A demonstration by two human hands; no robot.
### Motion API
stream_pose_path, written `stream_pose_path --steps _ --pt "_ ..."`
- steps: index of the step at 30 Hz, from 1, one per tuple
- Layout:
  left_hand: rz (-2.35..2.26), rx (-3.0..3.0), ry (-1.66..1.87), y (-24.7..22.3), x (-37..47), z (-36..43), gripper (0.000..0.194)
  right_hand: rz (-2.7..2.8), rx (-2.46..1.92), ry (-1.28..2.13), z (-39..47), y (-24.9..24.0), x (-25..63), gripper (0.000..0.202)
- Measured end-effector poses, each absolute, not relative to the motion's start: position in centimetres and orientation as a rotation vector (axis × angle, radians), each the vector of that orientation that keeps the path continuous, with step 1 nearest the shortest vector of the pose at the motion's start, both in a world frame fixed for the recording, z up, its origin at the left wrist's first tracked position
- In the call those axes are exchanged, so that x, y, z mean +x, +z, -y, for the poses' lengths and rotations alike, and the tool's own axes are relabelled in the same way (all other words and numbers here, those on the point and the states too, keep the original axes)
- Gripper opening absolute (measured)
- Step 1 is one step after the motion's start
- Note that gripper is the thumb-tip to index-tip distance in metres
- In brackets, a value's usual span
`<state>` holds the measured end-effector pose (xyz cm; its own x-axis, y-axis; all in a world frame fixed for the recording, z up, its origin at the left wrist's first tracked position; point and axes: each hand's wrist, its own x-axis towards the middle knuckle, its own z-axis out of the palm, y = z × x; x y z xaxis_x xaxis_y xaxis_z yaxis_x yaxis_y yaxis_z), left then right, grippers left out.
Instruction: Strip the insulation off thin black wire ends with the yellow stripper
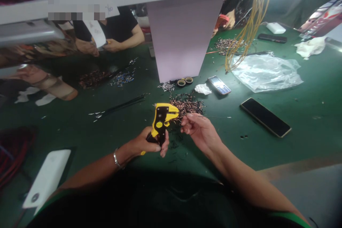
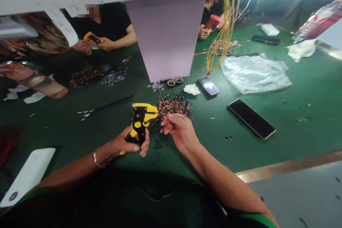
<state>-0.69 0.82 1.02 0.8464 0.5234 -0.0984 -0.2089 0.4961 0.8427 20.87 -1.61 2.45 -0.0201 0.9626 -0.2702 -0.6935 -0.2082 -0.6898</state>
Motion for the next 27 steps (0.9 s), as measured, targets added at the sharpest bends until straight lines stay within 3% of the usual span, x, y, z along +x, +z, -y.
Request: stream_pose_path --steps 7,27 --pt "-0.441 0.992 0.500 1.0 -0.7 -0.3 0.025 0.445 -0.840 1.606 1.6 2.3 21.0 0.011" --pt "-0.555 1.010 0.471 1.3 -0.8 0.5 0.026 0.378 -0.890 1.590 0.2 1.8 22.6 0.012"
